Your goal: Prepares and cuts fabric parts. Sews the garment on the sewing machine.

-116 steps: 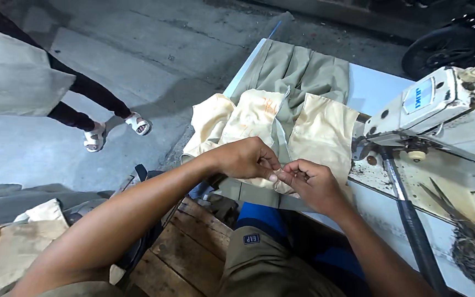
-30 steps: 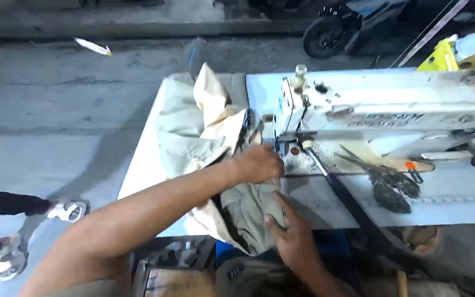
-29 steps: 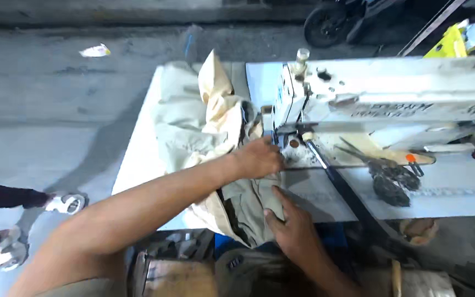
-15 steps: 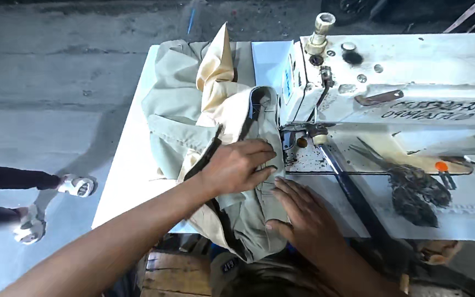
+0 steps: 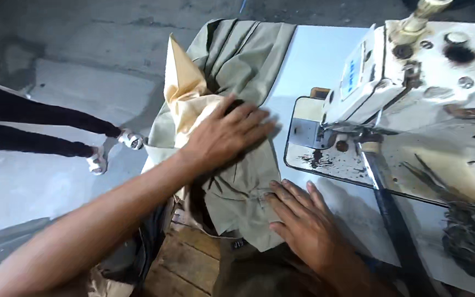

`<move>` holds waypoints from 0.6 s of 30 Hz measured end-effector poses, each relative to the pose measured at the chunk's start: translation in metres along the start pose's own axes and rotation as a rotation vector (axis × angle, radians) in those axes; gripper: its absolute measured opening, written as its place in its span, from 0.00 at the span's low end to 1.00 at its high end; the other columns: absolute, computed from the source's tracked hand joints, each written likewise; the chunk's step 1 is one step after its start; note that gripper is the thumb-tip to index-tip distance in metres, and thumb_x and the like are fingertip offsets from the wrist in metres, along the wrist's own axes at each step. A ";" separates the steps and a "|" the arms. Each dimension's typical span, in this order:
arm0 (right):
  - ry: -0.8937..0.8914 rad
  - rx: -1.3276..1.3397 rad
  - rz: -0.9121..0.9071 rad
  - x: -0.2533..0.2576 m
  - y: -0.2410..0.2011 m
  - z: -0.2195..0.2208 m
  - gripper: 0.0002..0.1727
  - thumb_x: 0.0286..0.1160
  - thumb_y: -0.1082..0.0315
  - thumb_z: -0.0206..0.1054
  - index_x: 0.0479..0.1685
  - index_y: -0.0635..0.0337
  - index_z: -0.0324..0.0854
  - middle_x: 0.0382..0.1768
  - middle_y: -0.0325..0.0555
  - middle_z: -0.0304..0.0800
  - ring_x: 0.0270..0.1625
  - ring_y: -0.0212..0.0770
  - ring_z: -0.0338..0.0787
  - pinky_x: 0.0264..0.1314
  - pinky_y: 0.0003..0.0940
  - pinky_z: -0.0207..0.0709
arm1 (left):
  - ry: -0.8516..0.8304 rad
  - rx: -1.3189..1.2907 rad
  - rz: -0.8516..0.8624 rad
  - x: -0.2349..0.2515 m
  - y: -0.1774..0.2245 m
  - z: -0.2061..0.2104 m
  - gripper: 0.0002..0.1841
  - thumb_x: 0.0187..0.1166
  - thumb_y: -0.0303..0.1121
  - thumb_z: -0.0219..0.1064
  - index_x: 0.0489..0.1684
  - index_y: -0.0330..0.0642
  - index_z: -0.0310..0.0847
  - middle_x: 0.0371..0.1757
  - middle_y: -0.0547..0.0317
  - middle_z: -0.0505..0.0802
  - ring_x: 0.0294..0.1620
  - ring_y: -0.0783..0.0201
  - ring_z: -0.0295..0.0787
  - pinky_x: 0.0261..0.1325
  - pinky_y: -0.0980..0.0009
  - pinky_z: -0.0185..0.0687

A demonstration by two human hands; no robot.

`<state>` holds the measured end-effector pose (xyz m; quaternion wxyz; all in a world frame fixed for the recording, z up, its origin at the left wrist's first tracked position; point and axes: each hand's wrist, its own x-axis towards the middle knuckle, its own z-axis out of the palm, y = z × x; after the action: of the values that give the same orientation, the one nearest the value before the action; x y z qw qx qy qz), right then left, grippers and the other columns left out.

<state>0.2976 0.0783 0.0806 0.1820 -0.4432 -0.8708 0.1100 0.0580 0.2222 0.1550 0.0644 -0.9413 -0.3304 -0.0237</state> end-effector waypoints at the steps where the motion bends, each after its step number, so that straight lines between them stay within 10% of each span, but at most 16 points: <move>1: -0.004 0.004 -0.004 -0.001 0.000 0.001 0.25 0.80 0.44 0.61 0.70 0.45 0.83 0.78 0.39 0.82 0.82 0.47 0.78 0.80 0.69 0.63 | -0.068 0.016 0.033 0.015 -0.015 -0.001 0.25 0.84 0.35 0.63 0.83 0.53 0.74 0.82 0.48 0.80 0.86 0.42 0.70 0.86 0.34 0.56; 3: 0.027 0.059 0.006 -0.003 -0.001 0.003 0.25 0.79 0.46 0.62 0.69 0.45 0.83 0.78 0.44 0.81 0.81 0.51 0.79 0.79 0.66 0.67 | -0.115 -0.024 0.152 0.035 -0.039 -0.002 0.13 0.80 0.33 0.70 0.60 0.44 0.88 0.60 0.43 0.91 0.73 0.39 0.83 0.86 0.32 0.54; 5: 0.164 0.195 0.064 -0.006 -0.004 0.006 0.26 0.76 0.50 0.68 0.73 0.46 0.79 0.74 0.54 0.81 0.74 0.53 0.83 0.74 0.51 0.77 | -0.009 -0.007 0.344 0.030 -0.050 -0.019 0.08 0.82 0.30 0.63 0.38 0.42 0.89 0.42 0.47 0.92 0.51 0.44 0.91 0.70 0.38 0.76; 8: 0.351 0.358 0.296 -0.007 -0.026 0.008 0.39 0.56 0.64 0.80 0.75 0.61 0.77 0.61 0.64 0.85 0.54 0.55 0.90 0.54 0.42 0.87 | 0.366 0.131 0.440 -0.021 -0.039 -0.036 0.09 0.86 0.28 0.57 0.45 0.40 0.86 0.44 0.47 0.92 0.45 0.48 0.89 0.50 0.53 0.81; 13: 0.408 0.226 0.318 0.003 -0.047 0.020 0.21 0.58 0.64 0.71 0.55 0.57 0.89 0.44 0.54 0.90 0.44 0.50 0.91 0.43 0.39 0.85 | 0.569 0.265 0.276 -0.096 -0.022 -0.037 0.05 0.85 0.29 0.62 0.37 0.41 0.80 0.39 0.51 0.89 0.50 0.53 0.87 0.59 0.59 0.75; 18: 0.387 0.262 0.213 0.006 -0.052 0.021 0.30 0.72 0.35 0.67 0.56 0.52 0.90 0.45 0.50 0.87 0.45 0.48 0.85 0.46 0.39 0.79 | 0.618 0.325 0.151 -0.134 -0.006 -0.038 0.02 0.84 0.29 0.65 0.42 0.42 0.79 0.41 0.53 0.86 0.51 0.55 0.83 0.61 0.60 0.71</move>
<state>0.2472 0.0526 0.0811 0.3884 -0.5178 -0.7466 0.1539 -0.0504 0.1387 0.1814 0.3117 -0.8890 -0.2240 -0.2496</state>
